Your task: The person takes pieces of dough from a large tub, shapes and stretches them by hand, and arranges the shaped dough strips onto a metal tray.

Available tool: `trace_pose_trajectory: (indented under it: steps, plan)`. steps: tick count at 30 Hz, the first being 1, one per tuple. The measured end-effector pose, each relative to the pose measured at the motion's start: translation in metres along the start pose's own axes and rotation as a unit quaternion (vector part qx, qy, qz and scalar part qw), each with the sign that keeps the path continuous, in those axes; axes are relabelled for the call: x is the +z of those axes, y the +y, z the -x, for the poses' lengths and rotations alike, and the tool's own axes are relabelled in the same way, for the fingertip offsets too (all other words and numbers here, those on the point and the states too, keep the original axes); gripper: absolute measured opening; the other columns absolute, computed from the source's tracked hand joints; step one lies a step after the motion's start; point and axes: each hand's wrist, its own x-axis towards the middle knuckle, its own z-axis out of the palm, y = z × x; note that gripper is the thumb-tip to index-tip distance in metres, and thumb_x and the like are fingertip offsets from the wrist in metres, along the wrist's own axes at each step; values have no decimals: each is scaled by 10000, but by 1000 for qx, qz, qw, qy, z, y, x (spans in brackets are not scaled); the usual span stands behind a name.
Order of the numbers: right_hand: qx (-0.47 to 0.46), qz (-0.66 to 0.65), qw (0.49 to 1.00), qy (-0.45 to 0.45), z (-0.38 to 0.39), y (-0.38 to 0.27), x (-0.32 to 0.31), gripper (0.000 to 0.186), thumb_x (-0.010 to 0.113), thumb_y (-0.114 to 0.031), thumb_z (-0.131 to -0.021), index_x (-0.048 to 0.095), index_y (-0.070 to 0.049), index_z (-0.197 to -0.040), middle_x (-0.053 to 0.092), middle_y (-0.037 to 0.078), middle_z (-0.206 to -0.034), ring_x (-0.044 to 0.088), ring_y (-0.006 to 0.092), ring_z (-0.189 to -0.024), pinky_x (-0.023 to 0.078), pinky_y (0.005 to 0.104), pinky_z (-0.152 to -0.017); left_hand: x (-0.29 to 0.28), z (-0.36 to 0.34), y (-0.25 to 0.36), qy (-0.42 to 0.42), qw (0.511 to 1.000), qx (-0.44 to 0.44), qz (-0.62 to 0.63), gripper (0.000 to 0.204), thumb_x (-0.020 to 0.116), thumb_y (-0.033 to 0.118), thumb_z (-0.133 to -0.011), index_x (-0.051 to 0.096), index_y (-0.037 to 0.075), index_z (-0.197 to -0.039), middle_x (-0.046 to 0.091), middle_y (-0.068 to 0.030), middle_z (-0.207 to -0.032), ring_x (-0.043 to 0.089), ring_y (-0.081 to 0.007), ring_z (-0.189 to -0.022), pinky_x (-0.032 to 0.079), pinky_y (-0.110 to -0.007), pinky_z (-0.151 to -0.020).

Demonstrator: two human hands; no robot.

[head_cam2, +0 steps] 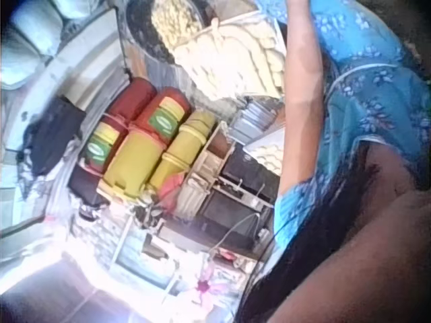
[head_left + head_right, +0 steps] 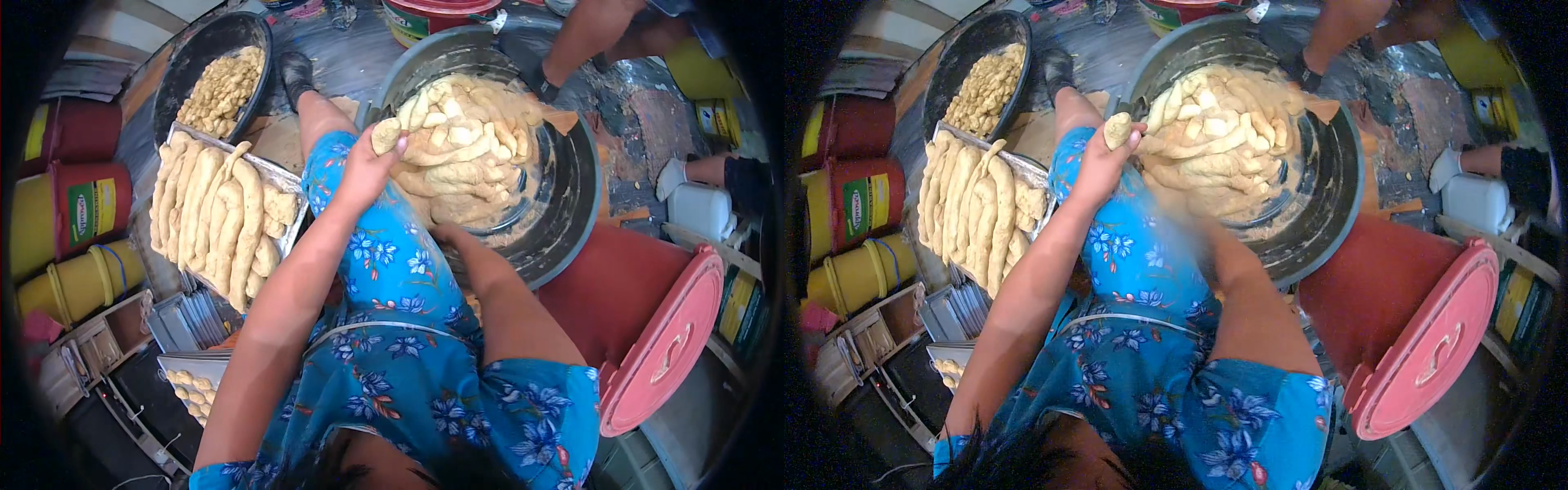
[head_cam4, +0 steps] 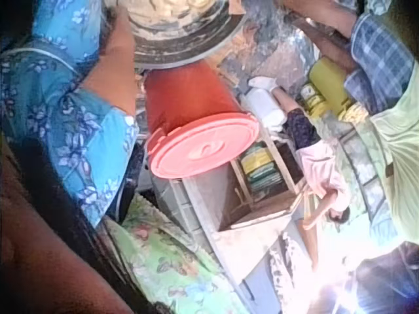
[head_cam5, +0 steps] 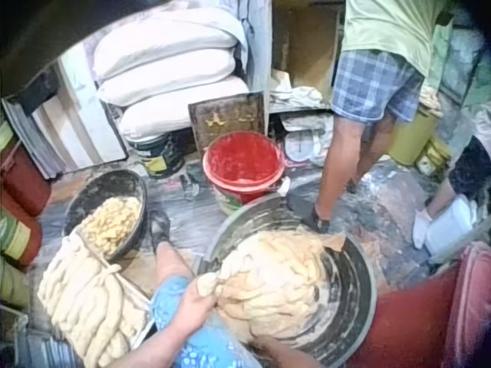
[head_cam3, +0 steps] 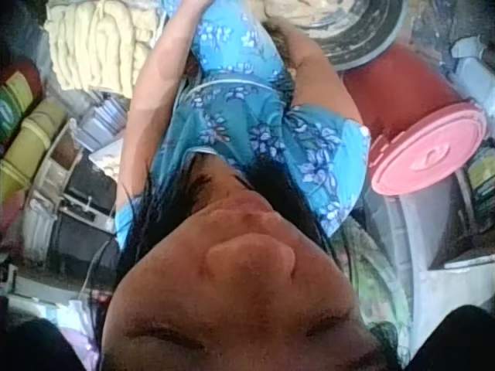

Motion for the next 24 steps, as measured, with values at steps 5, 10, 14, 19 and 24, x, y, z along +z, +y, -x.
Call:
trace_pose_trajectory:
  steps: [5,10,14,19,24]
  plan:
    - [-89,-117,975,166,8,-86,-32,463,450,-382,-811,544,-64,-1134,590,157,-1059,565,306,-939,420,428,-816,-8,2,-1,0,1000,8,-20,189,560,172,-847,577,32,-972,595,-30,-943,511,-119,-906,382,-259,-835]
    - [-145,-138,943,264,28,-127,-61,495,400,-404,-844,500,-60,-1186,568,159,-1106,552,316,-977,412,439,-836,-4,3,2,-23,1000,0,-7,151,548,159,-848,568,45,-945,584,-20,-932,501,-117,-890,380,-257,-821]
    - [-170,-143,933,284,46,-140,-70,521,360,-422,-871,464,-58,-1229,550,161,-1143,542,323,-1007,406,447,-851,-8,1,-3,-29,999,-2,-41,154,552,163,-847,564,48,-949,579,-17,-935,501,-118,-905,384,-261,-822]
    - [-122,-428,874,196,33,-100,-63,496,388,-376,-878,443,-41,-1239,528,157,-1170,523,316,-1037,412,446,-852,0,-1,-6,-2,999,30,-37,248,576,151,-837,505,21,-1037,561,-36,-937,497,-120,-919,388,-271,-828]
    - [-68,-625,763,148,67,-99,-112,420,561,-283,-815,520,7,-1115,572,121,-1055,557,241,-905,465,367,-724,-7,-3,-9,65,993,26,-91,379,625,168,-802,470,-8,-1100,575,-98,-975,523,-159,-940,414,-290,-834]
